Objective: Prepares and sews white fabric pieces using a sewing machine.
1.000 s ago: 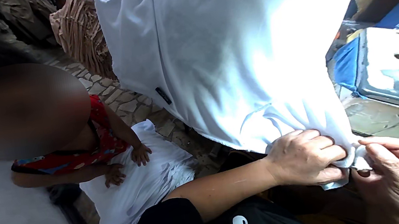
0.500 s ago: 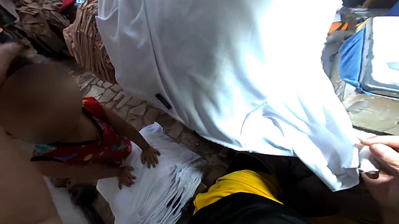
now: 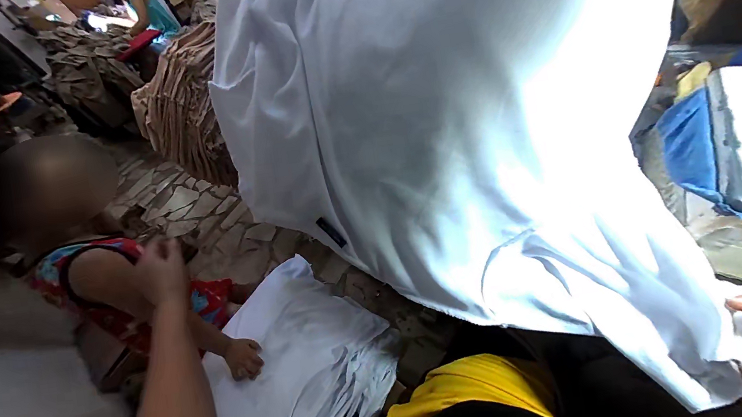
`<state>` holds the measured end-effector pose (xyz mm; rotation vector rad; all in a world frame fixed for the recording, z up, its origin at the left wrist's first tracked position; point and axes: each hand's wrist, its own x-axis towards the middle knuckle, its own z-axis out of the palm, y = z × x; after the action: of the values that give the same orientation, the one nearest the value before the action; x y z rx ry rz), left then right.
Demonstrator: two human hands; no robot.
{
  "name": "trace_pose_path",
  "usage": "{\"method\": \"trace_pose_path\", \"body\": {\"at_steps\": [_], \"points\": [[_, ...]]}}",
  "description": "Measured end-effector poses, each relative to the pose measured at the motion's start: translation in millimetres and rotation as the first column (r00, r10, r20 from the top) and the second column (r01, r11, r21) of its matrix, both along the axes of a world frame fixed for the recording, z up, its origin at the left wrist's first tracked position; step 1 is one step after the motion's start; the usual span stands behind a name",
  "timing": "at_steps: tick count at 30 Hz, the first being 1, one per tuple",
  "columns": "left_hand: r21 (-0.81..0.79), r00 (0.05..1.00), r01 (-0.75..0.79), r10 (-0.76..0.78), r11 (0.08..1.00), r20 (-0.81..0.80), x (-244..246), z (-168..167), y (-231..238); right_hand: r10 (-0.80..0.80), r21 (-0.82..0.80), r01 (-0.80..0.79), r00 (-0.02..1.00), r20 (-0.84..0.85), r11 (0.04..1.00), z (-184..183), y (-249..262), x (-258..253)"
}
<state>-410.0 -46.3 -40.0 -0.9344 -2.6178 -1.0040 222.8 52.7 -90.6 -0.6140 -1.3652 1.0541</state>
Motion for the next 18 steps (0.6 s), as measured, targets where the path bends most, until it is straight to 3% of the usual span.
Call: {"method": "trace_pose_path", "body": {"at_steps": [3, 6, 7, 9, 11, 13, 15, 18], "points": [[0.204, 0.963, 0.166, -0.204, 0.965, 0.178, 80.9, -59.3, 10.7, -0.035, -0.037, 0.037, 0.997, 0.072, 0.999, 6.2, -4.2, -6.8], [0.429, 0.853, 0.405, -0.503, 0.807, 0.140, 175.6, -81.6, 26.5, -0.096, -0.074, 0.098, 0.995, 0.028, 0.992, 7.9, -7.7, -11.7], [0.511, 0.785, 0.495, -0.614, 0.703, 0.083, 208.0, -74.6, 32.0, -0.105, -0.090, 0.104, 0.994, -0.002, 0.991, 6.5, -7.5, -12.0], [0.598, 0.569, 0.690, -0.816, 0.407, -0.100, 263.7, -51.8, 40.4, -0.152, -0.114, 0.141, 0.984, -0.092, 0.983, 2.2, -8.6, -10.9], [0.529, 0.231, 0.843, -0.952, 0.092, -0.202, 304.8, -23.3, 44.5, -0.223, -0.117, 0.201, 0.950, -0.217, 0.973, 0.1, -11.4, -8.9], [0.391, -0.029, 0.911, -0.965, -0.132, -0.260, 344.2, 2.9, 49.1, -0.318, -0.067, 0.311, 0.923, -0.216, 0.948, 1.3, -17.7, -3.7], [0.294, -0.135, 0.934, -0.962, -0.203, -0.236, 385.8, 15.1, 55.5, -0.452, 0.067, 0.452, 0.892, -0.009, 0.889, 0.3, -26.7, 3.6], [0.164, -0.072, 0.981, -0.983, -0.100, -0.169, 434.0, 6.0, 71.2, -0.590, 0.311, 0.502, 0.670, 0.451, 0.807, -2.8, -31.8, 11.6]]}}
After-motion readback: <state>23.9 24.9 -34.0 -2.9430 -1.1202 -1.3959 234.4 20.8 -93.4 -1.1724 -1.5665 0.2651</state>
